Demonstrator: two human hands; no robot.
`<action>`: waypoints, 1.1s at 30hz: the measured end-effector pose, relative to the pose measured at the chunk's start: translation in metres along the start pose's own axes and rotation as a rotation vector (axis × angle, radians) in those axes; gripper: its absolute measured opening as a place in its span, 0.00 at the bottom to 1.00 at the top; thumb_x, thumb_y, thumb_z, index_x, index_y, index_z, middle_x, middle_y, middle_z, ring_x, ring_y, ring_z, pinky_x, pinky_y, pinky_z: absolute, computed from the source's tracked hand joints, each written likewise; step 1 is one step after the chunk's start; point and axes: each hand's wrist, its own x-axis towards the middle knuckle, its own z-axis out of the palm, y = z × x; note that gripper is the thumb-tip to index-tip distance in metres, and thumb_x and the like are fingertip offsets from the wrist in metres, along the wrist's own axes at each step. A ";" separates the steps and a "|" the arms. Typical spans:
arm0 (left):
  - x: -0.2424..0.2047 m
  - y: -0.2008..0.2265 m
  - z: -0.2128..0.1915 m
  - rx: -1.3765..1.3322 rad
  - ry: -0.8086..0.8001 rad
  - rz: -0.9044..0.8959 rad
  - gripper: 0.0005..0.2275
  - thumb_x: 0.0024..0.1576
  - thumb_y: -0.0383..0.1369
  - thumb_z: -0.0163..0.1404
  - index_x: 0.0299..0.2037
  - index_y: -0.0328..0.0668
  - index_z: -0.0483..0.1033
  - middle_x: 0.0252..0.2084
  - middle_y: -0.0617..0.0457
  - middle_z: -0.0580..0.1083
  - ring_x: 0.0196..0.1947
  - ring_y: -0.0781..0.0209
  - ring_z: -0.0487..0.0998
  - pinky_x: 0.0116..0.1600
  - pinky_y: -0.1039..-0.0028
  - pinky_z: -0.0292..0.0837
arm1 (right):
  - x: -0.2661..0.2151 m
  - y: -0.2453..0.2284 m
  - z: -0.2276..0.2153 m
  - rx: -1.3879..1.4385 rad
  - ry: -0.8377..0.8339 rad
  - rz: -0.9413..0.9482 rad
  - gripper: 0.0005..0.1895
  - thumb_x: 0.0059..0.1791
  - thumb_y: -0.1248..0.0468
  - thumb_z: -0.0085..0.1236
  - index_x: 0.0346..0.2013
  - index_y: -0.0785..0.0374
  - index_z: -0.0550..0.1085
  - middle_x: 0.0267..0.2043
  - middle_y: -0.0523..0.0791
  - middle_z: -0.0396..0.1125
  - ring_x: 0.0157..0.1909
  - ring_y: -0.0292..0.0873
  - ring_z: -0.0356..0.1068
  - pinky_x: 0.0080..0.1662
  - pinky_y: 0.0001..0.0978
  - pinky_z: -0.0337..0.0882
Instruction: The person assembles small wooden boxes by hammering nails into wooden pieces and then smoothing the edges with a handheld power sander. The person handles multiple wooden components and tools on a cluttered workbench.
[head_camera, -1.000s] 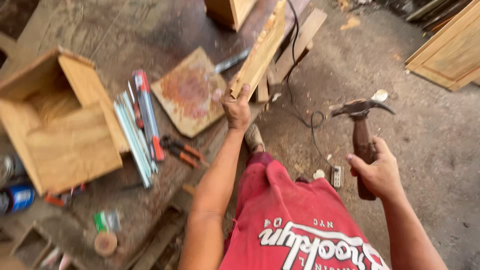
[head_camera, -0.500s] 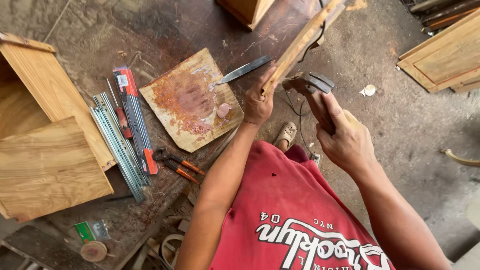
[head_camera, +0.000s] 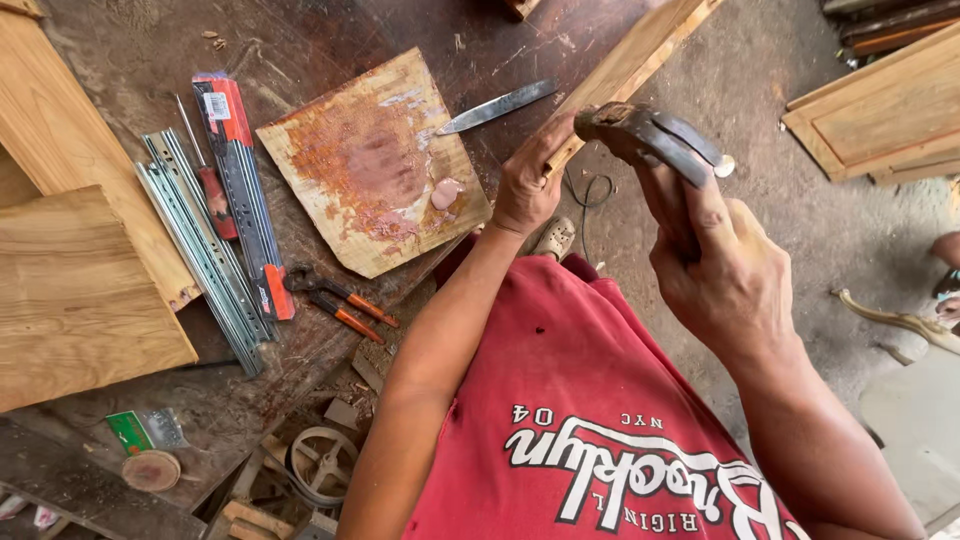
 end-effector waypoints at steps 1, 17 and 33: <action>0.006 -0.005 0.001 -0.005 0.002 0.003 0.22 0.62 0.20 0.52 0.65 0.47 0.68 0.66 0.49 0.71 0.67 0.49 0.74 0.70 0.66 0.74 | 0.002 0.003 0.002 0.019 0.039 -0.036 0.39 0.54 0.68 0.58 0.78 0.49 0.56 0.40 0.50 0.68 0.36 0.52 0.72 0.38 0.45 0.75; 0.004 -0.012 0.003 0.032 -0.001 0.059 0.22 0.63 0.20 0.52 0.66 0.49 0.67 0.67 0.51 0.71 0.67 0.51 0.74 0.70 0.68 0.71 | 0.025 -0.011 -0.018 -0.248 -0.293 0.012 0.42 0.46 0.66 0.62 0.74 0.45 0.61 0.32 0.50 0.67 0.25 0.52 0.70 0.28 0.46 0.72; -0.001 -0.012 0.007 0.054 -0.004 0.068 0.23 0.63 0.19 0.51 0.68 0.47 0.64 0.66 0.46 0.72 0.64 0.47 0.76 0.65 0.67 0.74 | -0.005 0.035 0.033 -0.059 -0.096 -0.039 0.41 0.46 0.67 0.61 0.74 0.48 0.60 0.35 0.50 0.66 0.33 0.56 0.71 0.35 0.50 0.73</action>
